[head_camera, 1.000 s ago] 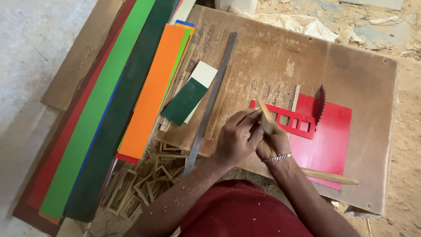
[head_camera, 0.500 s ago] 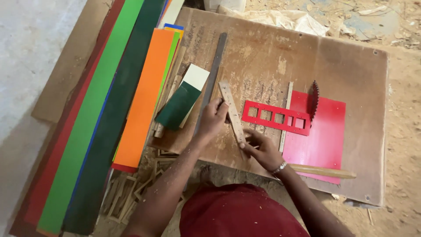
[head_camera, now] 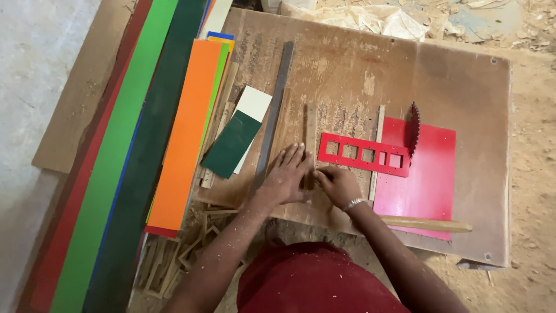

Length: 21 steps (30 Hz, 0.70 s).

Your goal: The person carries a red plastic template to a workbench, aligns thin wooden strips against the template and a metal ruler, and hammers small nails to assemble a wooden frame piece. Afterwards the person picks up and repositions orange and green plastic strips on the bench.

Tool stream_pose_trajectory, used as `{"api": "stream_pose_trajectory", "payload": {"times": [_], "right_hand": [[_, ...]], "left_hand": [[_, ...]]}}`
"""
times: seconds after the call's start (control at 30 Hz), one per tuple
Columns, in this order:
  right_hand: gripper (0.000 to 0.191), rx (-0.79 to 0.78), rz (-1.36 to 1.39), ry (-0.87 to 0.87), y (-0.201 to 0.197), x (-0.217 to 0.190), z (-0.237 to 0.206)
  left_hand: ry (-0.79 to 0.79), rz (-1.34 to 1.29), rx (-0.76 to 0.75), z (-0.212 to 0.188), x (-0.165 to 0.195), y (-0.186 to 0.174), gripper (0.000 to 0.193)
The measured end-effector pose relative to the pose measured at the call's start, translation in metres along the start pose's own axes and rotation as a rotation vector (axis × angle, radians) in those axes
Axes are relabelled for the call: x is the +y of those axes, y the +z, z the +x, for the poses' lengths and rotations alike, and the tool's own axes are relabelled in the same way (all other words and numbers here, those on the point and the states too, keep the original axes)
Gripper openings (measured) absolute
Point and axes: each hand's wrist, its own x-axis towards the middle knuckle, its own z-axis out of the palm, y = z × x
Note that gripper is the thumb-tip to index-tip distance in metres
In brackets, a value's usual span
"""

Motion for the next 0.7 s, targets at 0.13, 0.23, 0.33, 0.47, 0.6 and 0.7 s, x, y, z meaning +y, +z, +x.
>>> {"api": "stream_pose_trajectory", "payload": {"times": [0.13, 0.23, 0.33, 0.47, 0.6, 0.7], "right_hand": [[0.041, 0.039, -0.097, -0.055, -0.044, 0.017, -0.010], [0.083, 0.005, -0.506, -0.014, -0.078, 0.043, 0.005], [0.099, -0.015, -0.557, -0.077, -0.091, 0.067, 0.015], [0.095, -0.048, -0.542, -0.069, -0.088, 0.080, 0.015], [0.094, -0.054, -0.539, -0.057, -0.082, 0.075, 0.011], [0.089, -0.070, -0.584, 0.000, -0.081, 0.070, 0.011]], "left_hand": [[0.101, -0.005, 0.243, -0.002, -0.003, 0.016, 0.120], [0.108, -0.027, 0.241, 0.003, -0.007, 0.025, 0.115], [0.153, -0.047, 0.249, 0.006, -0.010, 0.028, 0.109], [0.148, -0.065, 0.209, 0.008, -0.012, 0.027, 0.105], [0.186, -0.123, 0.238, 0.007, -0.018, 0.027, 0.100], [0.216, -0.114, 0.239, 0.007, -0.021, 0.028, 0.095]]}}
